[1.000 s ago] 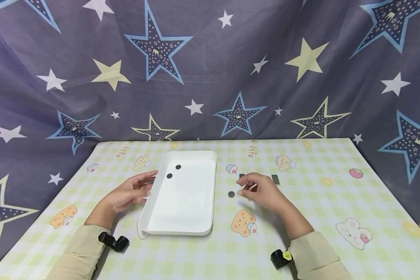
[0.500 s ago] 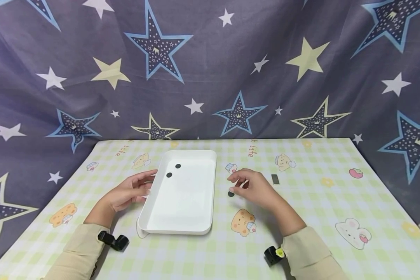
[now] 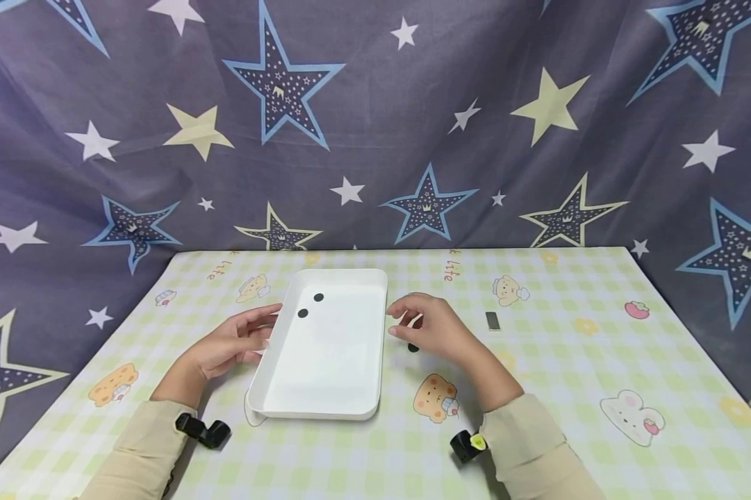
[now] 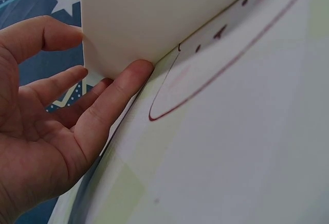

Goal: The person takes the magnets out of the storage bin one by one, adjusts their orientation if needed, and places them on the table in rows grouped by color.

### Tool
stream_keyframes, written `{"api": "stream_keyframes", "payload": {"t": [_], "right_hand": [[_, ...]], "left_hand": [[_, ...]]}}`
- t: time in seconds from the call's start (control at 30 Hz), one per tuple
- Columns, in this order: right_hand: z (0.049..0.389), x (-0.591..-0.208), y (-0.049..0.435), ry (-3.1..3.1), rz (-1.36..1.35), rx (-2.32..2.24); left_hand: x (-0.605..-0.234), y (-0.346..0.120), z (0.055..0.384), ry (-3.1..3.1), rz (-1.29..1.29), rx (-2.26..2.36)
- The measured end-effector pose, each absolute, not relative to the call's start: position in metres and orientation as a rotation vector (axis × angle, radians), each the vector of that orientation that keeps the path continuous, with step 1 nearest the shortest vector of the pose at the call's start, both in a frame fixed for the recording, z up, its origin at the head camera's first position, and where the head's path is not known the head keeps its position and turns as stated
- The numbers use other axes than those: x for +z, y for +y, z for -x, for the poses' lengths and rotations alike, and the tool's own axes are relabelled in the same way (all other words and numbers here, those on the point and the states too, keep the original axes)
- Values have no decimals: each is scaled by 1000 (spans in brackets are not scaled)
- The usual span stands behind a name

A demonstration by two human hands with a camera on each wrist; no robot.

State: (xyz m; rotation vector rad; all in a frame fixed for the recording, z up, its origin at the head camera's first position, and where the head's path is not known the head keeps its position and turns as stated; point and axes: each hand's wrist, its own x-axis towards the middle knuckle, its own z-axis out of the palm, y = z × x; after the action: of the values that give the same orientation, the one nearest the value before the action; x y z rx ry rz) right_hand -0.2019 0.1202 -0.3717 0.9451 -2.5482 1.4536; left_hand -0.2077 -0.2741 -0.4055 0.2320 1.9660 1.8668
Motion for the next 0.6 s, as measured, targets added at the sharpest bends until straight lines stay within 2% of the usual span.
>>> {"api": "stream_keyframes", "payload": {"t": [0.6], "right_hand": [[212,-350,88,-2599,-965,1436]], "left_hand": [[-408,-275,208,1972,-239,1866]]}}
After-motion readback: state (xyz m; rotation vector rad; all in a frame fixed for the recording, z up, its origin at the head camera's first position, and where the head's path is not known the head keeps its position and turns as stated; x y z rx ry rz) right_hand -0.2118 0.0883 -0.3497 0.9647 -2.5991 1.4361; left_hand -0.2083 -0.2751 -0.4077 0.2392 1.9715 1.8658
